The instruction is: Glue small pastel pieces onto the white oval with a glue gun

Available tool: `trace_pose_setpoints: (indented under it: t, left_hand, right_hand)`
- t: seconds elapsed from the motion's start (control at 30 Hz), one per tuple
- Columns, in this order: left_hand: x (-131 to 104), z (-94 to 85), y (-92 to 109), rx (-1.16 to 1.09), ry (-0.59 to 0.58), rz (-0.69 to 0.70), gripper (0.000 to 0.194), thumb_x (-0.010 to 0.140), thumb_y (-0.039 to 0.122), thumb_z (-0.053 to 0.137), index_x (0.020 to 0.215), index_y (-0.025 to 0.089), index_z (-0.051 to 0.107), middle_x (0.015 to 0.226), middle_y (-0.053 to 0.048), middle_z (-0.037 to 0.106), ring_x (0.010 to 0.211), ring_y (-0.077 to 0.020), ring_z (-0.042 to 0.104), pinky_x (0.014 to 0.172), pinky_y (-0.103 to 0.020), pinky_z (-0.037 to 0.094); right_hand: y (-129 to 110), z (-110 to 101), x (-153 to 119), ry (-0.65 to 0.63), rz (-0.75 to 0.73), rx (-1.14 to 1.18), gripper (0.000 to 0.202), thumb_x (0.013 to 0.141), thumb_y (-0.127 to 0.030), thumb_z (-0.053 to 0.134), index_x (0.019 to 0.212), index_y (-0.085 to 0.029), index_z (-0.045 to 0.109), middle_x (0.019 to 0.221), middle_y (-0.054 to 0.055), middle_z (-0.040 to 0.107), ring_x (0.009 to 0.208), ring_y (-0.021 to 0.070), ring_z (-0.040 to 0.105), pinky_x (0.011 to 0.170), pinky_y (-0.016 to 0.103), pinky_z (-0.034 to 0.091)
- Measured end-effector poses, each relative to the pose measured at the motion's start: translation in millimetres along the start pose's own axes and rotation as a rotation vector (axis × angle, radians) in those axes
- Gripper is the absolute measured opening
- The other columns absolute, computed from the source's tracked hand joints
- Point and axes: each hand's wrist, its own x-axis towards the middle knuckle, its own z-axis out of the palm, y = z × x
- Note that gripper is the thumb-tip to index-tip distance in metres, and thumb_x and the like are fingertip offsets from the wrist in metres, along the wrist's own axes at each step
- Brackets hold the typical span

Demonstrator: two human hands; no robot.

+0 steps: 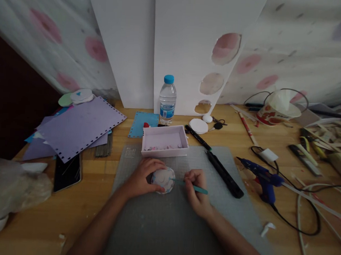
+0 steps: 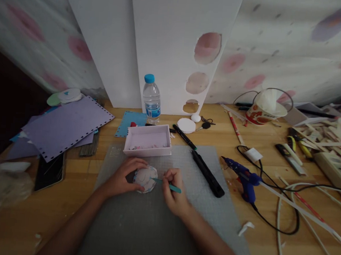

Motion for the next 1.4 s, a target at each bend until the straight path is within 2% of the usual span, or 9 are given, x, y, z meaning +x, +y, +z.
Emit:
trace_pose_setpoints:
  t: [0.3, 0.47, 0.53, 0.63, 0.7, 0.87, 1.03, 1.27, 1.4]
  left_hand:
    - [0.5, -1.5, 1.5, -0.008, -0.005, 0.01, 0.058, 0.065, 0.045, 0.081, 0.116, 0.027, 0.059, 0.12, -0.004, 0.061, 0.115, -0.0255, 0.052, 0.102, -0.041, 0.037]
    - [-1.7, 0.0, 1.4, -0.031, 0.002, -0.027, 0.062, 0.066, 0.045, 0.081, 0.12, 0.028, 0.057, 0.121, -0.005, 0.059, 0.116, -0.0268, 0.051, 0.102, -0.042, 0.038]
    - [-3.4, 1.3, 1.1, -0.07, 0.024, -0.052, 0.081, 0.064, 0.045, 0.082, 0.134, 0.03, 0.045, 0.125, -0.007, 0.057, 0.117, -0.0274, 0.051, 0.102, -0.043, 0.038]
    - [-5.2, 2.9, 0.8, -0.153, 0.064, -0.075, 0.121, 0.056, 0.046, 0.086, 0.15, 0.031, 0.012, 0.127, -0.01, 0.056, 0.118, -0.0286, 0.051, 0.105, -0.047, 0.035]
    - [-5.6, 3.6, 0.9, -0.197, 0.073, -0.086, 0.13, 0.056, 0.046, 0.087, 0.151, 0.03, -0.001, 0.126, -0.011, 0.056, 0.117, -0.0285, 0.052, 0.105, -0.048, 0.034]
    - [-4.6, 5.4, 1.6, -0.192, 0.094, -0.114, 0.108, 0.07, 0.04, 0.079, 0.15, 0.03, 0.007, 0.125, -0.01, 0.057, 0.116, -0.0265, 0.052, 0.106, -0.049, 0.033]
    - [-4.1, 6.7, 0.7, -0.18, 0.129, -0.097, 0.097, 0.072, 0.029, 0.078, 0.146, 0.027, 0.015, 0.122, -0.011, 0.057, 0.116, -0.0249, 0.053, 0.105, -0.048, 0.036]
    - [-8.2, 7.0, -2.9, -0.238, 0.117, -0.112, 0.069, 0.072, 0.024, 0.077, 0.126, 0.024, 0.035, 0.121, -0.01, 0.058, 0.117, -0.0234, 0.056, 0.104, -0.046, 0.04]
    - [-10.7, 9.2, -6.7, -0.222, 0.132, -0.154, 0.059, 0.072, 0.027, 0.077, 0.119, 0.024, 0.041, 0.121, -0.009, 0.056, 0.118, -0.023, 0.055, 0.103, -0.045, 0.043]
  right_hand:
    - [1.1, -0.7, 0.2, -0.023, -0.009, 0.007, 0.007, 0.095, -0.019, 0.041, 0.094, -0.026, 0.042, 0.078, -0.001, 0.043, 0.066, 0.0135, 0.044, 0.058, 0.024, 0.041]
    - [1.6, -2.9, 2.4, 0.09, 0.042, 0.028, 0.003, 0.093, -0.022, 0.046, 0.092, -0.025, 0.045, 0.077, -0.002, 0.044, 0.065, 0.0129, 0.044, 0.059, 0.024, 0.039]
    - [1.2, -5.4, 4.3, 0.166, 0.111, 0.056, 0.004, 0.092, -0.025, 0.049, 0.092, -0.025, 0.045, 0.076, -0.003, 0.044, 0.063, 0.0123, 0.042, 0.057, 0.024, 0.037]
    - [-0.4, -9.8, 8.8, 0.262, 0.268, 0.131, 0.011, 0.088, -0.031, 0.055, 0.089, -0.025, 0.046, 0.074, -0.004, 0.046, 0.061, 0.0118, 0.041, 0.054, 0.023, 0.034]
    - [-1.8, -12.3, 12.6, 0.322, 0.364, 0.212, 0.016, 0.085, -0.033, 0.058, 0.087, -0.026, 0.045, 0.072, -0.005, 0.046, 0.059, 0.0113, 0.041, 0.052, 0.022, 0.032]
    - [-4.9, -14.9, 22.6, 0.387, 0.473, 0.445, 0.018, 0.083, -0.032, 0.059, 0.082, -0.026, 0.042, 0.062, -0.008, 0.037, 0.048, 0.0091, 0.031, 0.045, 0.02, 0.024]
    - [-3.6, -15.6, 28.0, 0.34, 0.407, 0.545, 0.017, 0.083, -0.03, 0.057, 0.078, -0.025, 0.041, 0.056, -0.009, 0.027, 0.044, 0.0093, 0.021, 0.041, 0.02, 0.02]
    - [-5.0, -22.3, 31.0, 0.3, 0.297, 0.457, 0.016, 0.088, -0.033, 0.049, 0.077, -0.024, 0.044, 0.061, -0.006, 0.036, 0.047, 0.0095, 0.032, 0.046, 0.022, 0.029]
    - [-4.0, -29.2, 27.5, 0.293, 0.262, 0.346, 0.013, 0.087, -0.032, 0.056, 0.081, -0.023, 0.048, 0.064, -0.005, 0.043, 0.054, 0.0106, 0.041, 0.051, 0.024, 0.033]
